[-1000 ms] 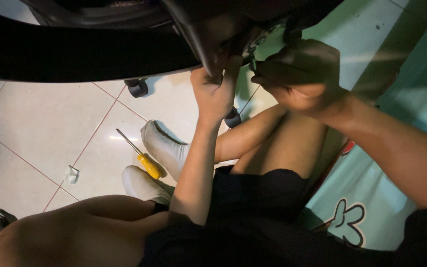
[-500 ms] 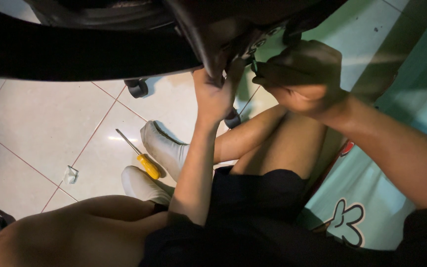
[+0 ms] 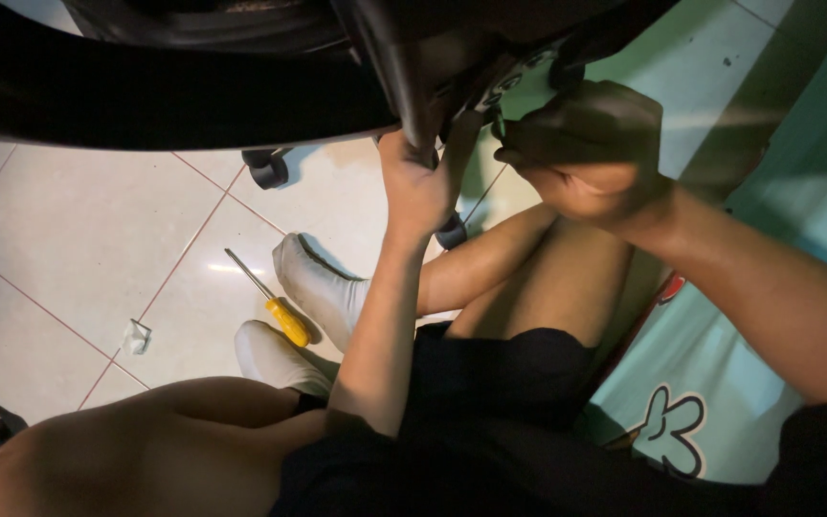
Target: The person removes a plastic cover from the underside of an office chair base, then reattaches it using a screwdriver. They manipulate the cover and base while seated on the floor, securing the cover with screws.
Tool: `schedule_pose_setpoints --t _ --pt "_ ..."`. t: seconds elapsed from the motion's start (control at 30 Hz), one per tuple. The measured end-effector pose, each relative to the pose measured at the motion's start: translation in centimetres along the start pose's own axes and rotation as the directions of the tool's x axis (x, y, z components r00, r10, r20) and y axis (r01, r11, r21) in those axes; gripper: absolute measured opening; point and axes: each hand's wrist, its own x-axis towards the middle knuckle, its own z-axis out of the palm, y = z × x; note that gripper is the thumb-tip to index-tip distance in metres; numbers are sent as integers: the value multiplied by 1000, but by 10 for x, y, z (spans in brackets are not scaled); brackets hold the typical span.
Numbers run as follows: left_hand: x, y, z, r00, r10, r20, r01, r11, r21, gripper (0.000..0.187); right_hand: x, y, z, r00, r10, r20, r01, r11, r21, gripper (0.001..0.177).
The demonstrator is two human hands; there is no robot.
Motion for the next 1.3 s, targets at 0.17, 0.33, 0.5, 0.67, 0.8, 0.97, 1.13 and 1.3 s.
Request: schedule_pose_setpoints --t 0.17,0.33,0.5,0.67,0.8,0.97,1.13,1.3 --pt "0 7 2 999 28 -19 -25 989 144 21 -4 7 -1 999 -48 -24 46 997 -62 14" --pt "0 13 16 989 85 -117 -61 979 193 27 -12 18 -2 997 53 54 -48 996 -81 16" --pt "-2 13 28 970 133 -204 -117 989 91 33 -14 20 2 998 0 62 -2 1000 22 16" --pt "-2 14 23 970 152 -190 -92 952 293 28 -10 17 2 999 -32 39 30 999 39 16" --pt "0 16 22 962 204 -183 -152 953 263 36 -7 15 1 999 -28 36 26 998 52 17" --pt "1 16 21 963 188 -194 -129 951 282 27 -6 13 0 999 -43 21 42 997 57 18" --pt "1 15 15 943 289 -163 -199 886 418 25 -4 11 -1 999 -39 25 37 996 80 16" --pt "0 17 13 931 319 -179 -215 874 435 22 -4 8 -2 998 -44 43 40 996 77 15"
